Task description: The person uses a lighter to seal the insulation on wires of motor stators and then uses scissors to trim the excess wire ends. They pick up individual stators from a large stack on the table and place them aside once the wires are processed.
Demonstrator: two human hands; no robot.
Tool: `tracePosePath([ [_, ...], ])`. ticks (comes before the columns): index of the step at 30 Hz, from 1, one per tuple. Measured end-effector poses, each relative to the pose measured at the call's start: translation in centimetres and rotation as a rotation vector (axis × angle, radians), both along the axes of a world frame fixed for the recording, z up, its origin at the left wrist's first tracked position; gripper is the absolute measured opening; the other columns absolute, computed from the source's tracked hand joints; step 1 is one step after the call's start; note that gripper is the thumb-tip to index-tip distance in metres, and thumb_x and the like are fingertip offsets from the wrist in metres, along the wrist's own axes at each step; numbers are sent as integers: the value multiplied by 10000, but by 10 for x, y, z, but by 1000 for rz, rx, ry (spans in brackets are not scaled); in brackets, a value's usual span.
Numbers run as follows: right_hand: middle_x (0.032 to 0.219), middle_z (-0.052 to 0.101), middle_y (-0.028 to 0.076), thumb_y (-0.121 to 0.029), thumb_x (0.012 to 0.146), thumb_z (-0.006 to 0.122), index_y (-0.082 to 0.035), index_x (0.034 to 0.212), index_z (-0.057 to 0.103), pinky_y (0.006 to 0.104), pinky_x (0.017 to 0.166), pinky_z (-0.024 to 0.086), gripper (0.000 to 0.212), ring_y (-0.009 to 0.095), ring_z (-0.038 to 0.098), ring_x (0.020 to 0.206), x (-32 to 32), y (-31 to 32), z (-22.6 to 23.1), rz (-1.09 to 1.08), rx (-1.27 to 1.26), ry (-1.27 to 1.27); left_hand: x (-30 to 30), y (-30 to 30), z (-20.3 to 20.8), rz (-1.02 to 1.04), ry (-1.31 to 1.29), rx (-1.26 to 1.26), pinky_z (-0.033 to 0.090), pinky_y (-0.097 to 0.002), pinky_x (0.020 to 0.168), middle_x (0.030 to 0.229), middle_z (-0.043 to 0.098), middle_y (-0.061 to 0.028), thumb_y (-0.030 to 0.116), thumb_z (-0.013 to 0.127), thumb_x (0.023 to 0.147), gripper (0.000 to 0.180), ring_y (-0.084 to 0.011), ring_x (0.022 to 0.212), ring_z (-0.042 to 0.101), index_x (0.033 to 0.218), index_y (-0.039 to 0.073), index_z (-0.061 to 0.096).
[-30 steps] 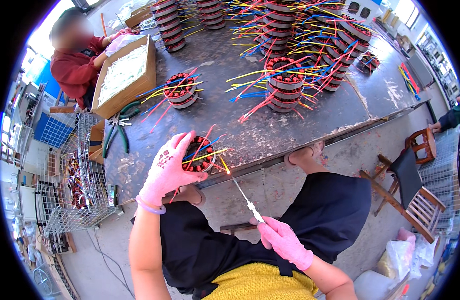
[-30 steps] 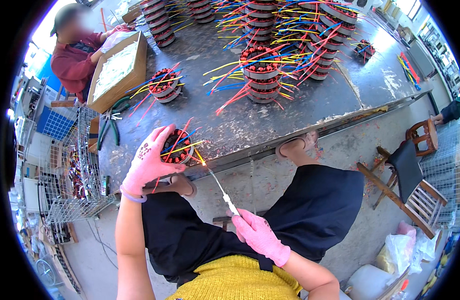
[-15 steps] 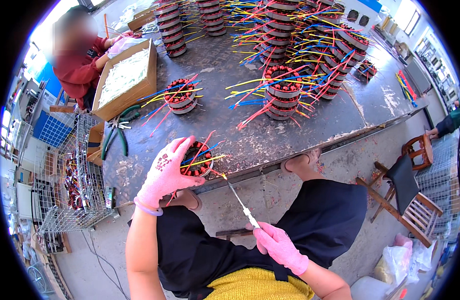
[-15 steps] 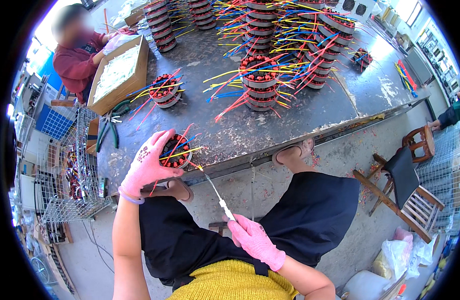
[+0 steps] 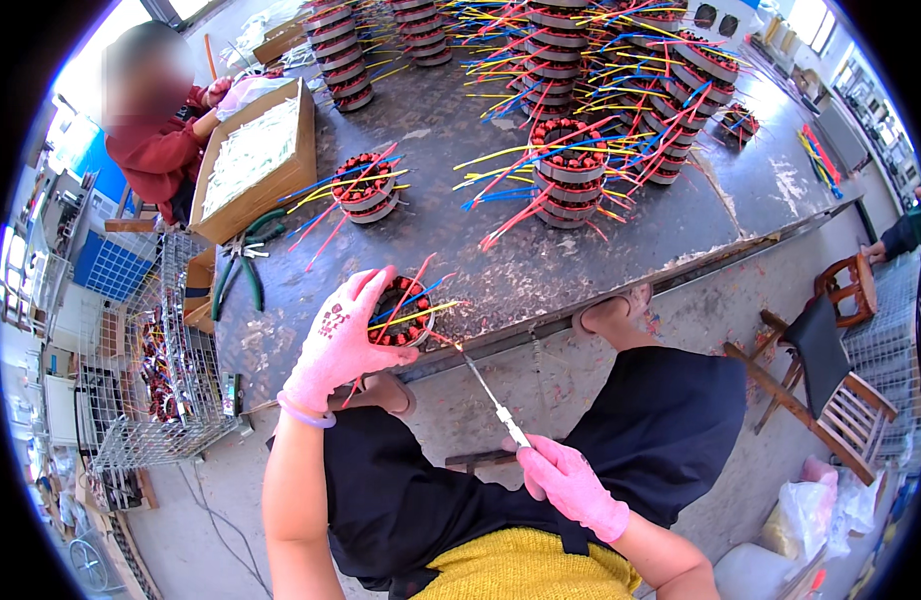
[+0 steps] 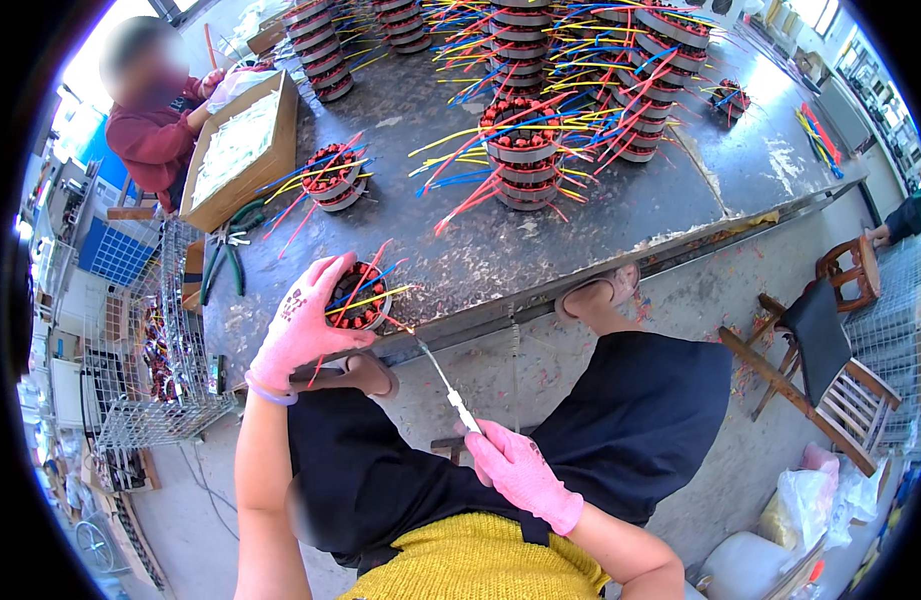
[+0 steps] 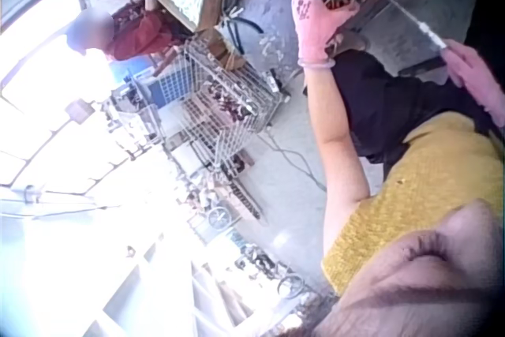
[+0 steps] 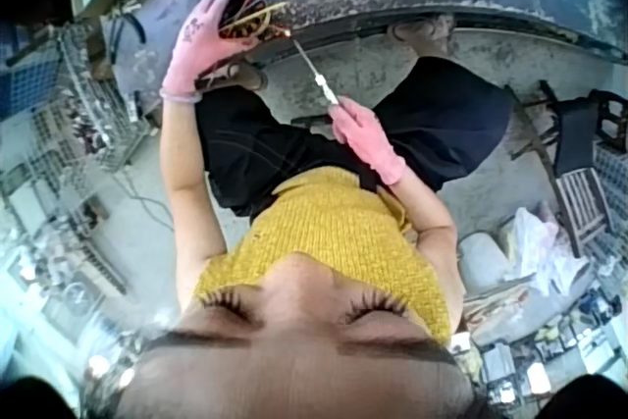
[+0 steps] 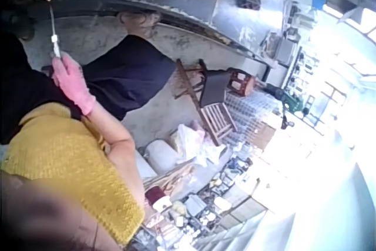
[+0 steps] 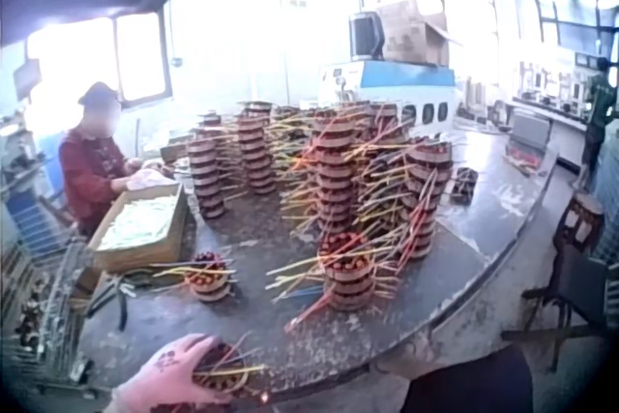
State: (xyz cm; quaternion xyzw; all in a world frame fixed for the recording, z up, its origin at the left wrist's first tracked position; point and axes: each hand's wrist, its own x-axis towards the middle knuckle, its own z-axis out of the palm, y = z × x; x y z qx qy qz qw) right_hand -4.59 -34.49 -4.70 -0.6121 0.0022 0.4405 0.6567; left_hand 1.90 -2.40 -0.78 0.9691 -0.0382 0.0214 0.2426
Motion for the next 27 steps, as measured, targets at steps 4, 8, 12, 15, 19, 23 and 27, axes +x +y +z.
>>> tracePosePath([
  [4, 668, 462, -39, -230, 1016, 488, -11, 1275, 561, 228, 523, 348, 347, 48, 419, 573, 0, -1, 4, -19, 8, 29, -1, -3, 2, 16, 8, 6, 421, -411, 1030, 1328, 509, -182, 336, 879, 576, 957, -364, 1208, 521, 1378, 17, 467],
  [8, 664, 463, -35, -238, 1021, 482, -3, 1263, 565, 230, 522, 352, 347, 50, 425, 572, 1, -1, 4, -15, 7, 26, -1, -5, 3, 23, 6, 28, 423, -410, 1027, 1320, 513, -176, 336, 879, 582, 954, -360, 1204, 524, 1379, 17, 464],
  [12, 660, 471, -24, -245, 1023, 473, 6, 1250, 569, 239, 525, 363, 351, 55, 432, 566, 3, -2, 7, 30, -9, -28, -2, -4, 2, -2, -15, 31, 425, -413, 1024, 1307, 520, -172, 335, 876, 594, 949, -360, 1199, 526, 1380, 9, 454],
  [15, 658, 480, -15, -252, 1024, 468, 4, 1245, 570, 244, 527, 371, 354, 60, 437, 560, 3, -2, 5, 26, -5, -42, -1, -8, 4, 4, -23, 20, 426, -400, 1029, 1285, 537, -177, 255, 887, 559, 952, -348, 1201, 534, 1364, -27, 464],
  [19, 685, 461, -41, -248, 1025, 492, 13, 1279, 564, 214, 555, 352, 371, 55, 425, 595, 3, -3, 4, 18, 3, -14, 0, -6, 1, -3, -27, 16, 426, -400, 1031, 1284, 537, -183, 252, 882, 564, 950, -355, 1199, 534, 1363, -36, 458],
  [23, 697, 464, -39, -251, 1025, 495, 14, 1286, 560, 216, 554, 354, 378, 56, 426, 595, 4, -1, 7, 37, -3, -26, 0, -6, 1, -5, -25, 20, 423, -400, 1034, 1293, 533, -188, 258, 880, 569, 951, -356, 1202, 533, 1365, -41, 456],
  [27, 709, 466, -39, -245, 1025, 497, 15, 1295, 555, 214, 554, 358, 379, 56, 431, 599, 2, -2, 3, 3, 37, 3, 0, -7, 2, -3, -21, 12, 419, -398, 1040, 1299, 530, -191, 253, 880, 568, 955, -355, 1206, 532, 1370, -43, 454],
])
